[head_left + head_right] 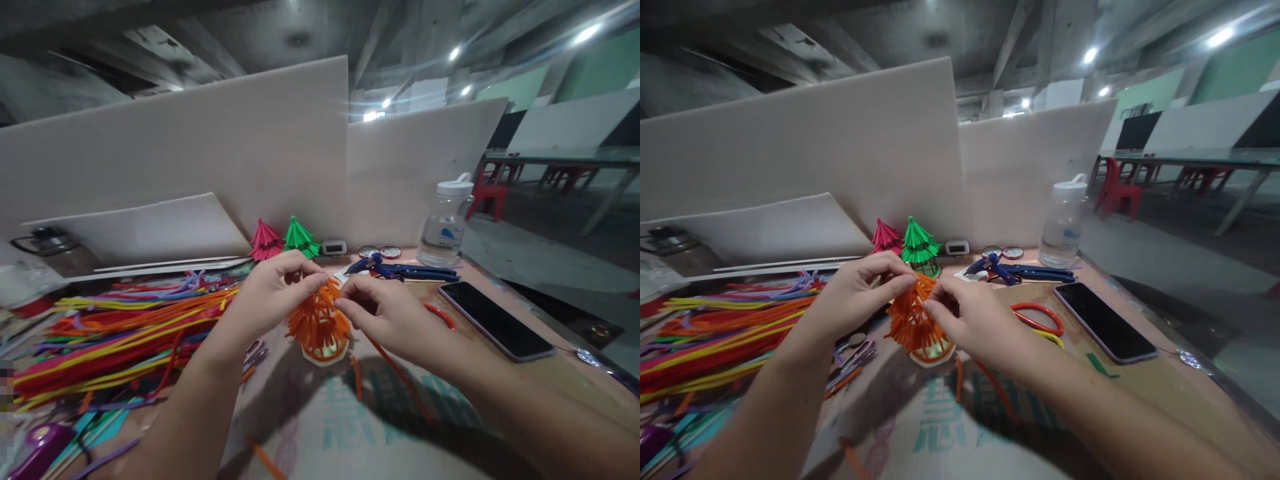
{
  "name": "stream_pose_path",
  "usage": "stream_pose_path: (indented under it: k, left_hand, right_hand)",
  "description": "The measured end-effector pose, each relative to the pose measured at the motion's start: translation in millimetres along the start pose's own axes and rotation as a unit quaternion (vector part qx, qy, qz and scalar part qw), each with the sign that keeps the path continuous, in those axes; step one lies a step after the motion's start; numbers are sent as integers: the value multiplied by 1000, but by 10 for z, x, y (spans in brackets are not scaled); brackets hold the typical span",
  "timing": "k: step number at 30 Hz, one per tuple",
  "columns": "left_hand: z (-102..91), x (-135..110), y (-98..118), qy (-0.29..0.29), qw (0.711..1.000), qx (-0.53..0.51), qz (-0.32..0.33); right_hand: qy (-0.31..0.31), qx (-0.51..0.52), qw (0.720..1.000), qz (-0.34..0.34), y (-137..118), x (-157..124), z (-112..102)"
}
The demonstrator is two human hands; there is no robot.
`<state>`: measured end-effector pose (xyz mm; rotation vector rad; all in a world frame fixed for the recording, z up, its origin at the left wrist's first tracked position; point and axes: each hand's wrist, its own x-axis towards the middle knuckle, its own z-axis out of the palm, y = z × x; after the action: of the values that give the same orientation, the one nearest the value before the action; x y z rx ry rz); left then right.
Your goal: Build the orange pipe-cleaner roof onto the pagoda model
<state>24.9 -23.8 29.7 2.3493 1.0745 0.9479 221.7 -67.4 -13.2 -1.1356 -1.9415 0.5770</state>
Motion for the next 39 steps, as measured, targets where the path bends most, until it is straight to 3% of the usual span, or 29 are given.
stream_pose_path:
  k: [4,10,17,25,34,39]
  left_hand:
    - [-6,9,-22,13,1000,-7,-5]
    - [-80,25,-101,103,994,17,-37]
    - [23,65,-151,30,998,39,-27]
    - [114,85,-144,60,997,-11,-46]
    - [133,76,-145,46,998,-19,-40]
    - [116,64,-150,39,999,-11,-32]
  right_hand:
    - [-1,-12,1000,-8,7,6,-13]
    - [30,-61,997,-24,20,9,-67]
    - [-8,-108,994,3,58,11,-40]
    - [-45,-138,989,-4,97,1,14]
    - [-43,-178,983,-9,133,11,45]
    - [-10,-194,981,-25,141,9,124]
